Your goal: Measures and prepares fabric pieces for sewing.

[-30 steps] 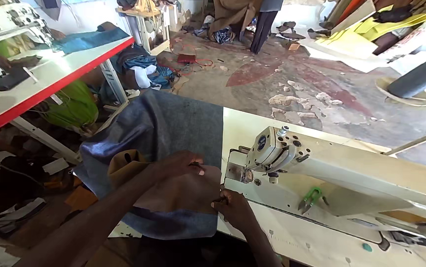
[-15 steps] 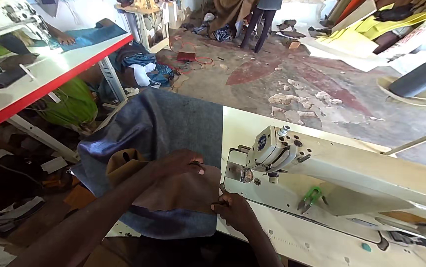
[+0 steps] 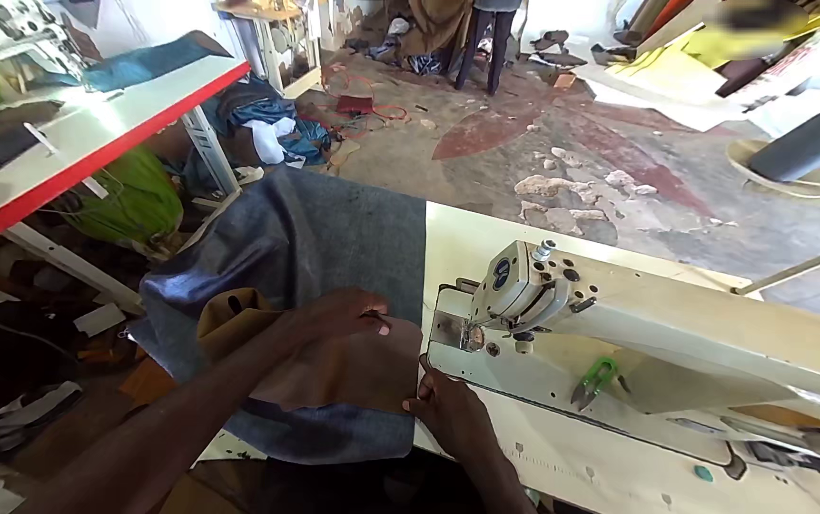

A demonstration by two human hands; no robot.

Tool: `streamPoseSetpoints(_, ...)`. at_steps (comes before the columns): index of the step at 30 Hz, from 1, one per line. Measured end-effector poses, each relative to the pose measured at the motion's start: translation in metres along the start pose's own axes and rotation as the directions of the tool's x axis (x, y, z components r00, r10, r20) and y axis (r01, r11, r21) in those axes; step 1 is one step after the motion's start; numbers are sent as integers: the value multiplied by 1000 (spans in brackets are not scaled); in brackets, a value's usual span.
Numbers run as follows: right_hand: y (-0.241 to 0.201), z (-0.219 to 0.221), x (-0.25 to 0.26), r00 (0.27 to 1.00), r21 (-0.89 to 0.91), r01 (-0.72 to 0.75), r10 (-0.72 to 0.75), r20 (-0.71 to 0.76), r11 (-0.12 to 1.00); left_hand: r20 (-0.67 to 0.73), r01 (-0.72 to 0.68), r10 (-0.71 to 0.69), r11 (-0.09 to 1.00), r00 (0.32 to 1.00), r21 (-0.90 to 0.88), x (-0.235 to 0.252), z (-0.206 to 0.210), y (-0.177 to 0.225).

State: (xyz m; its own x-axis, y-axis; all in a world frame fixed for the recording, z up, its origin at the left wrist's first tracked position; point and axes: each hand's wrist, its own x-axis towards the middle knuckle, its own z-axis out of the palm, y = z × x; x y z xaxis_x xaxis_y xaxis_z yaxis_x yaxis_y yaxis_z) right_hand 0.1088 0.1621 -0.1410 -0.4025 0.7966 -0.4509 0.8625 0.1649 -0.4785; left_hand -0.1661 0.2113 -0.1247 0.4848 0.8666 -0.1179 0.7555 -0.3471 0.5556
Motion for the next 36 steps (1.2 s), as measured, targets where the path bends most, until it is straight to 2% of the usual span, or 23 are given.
streamPoseSetpoints(5, -6, 6, -10, 999, -88, -41, 39, -31, 995, 27, 74, -78, 987, 997, 143, 11, 3, -1)
streamPoseSetpoints(9, -5, 10, -12, 999, -114, -31, 25, -48, 993, 55, 91, -103, 979, 993, 183, 17, 8, -3)
streamPoseSetpoints(20, -2, 6, -9, 1000, -108, -11, 11, 4, 994, 93, 145, -158, 980, 983, 135, 25, 13, -8)
streamPoseSetpoints(26, -3, -4, -4, 996, -83, -3, 11, 91, 997, 131, 163, -171, 984, 976, 71, 26, 7, -1)
streamPoseSetpoints(28, 0, -8, 3, 998, -34, 49, -48, 29, 998, 140, 159, -167, 985, 976, 68, 27, 7, -2)
streamPoseSetpoints(31, -12, -22, 15, 993, -126, 90, -99, -71, 988, 146, 159, -168, 985, 975, 71, 27, 7, -1)
streamPoseSetpoints(36, -32, -31, 28, 998, -355, 46, -55, -15, 934, 176, 165, -180, 981, 968, 100, 30, 5, 0)
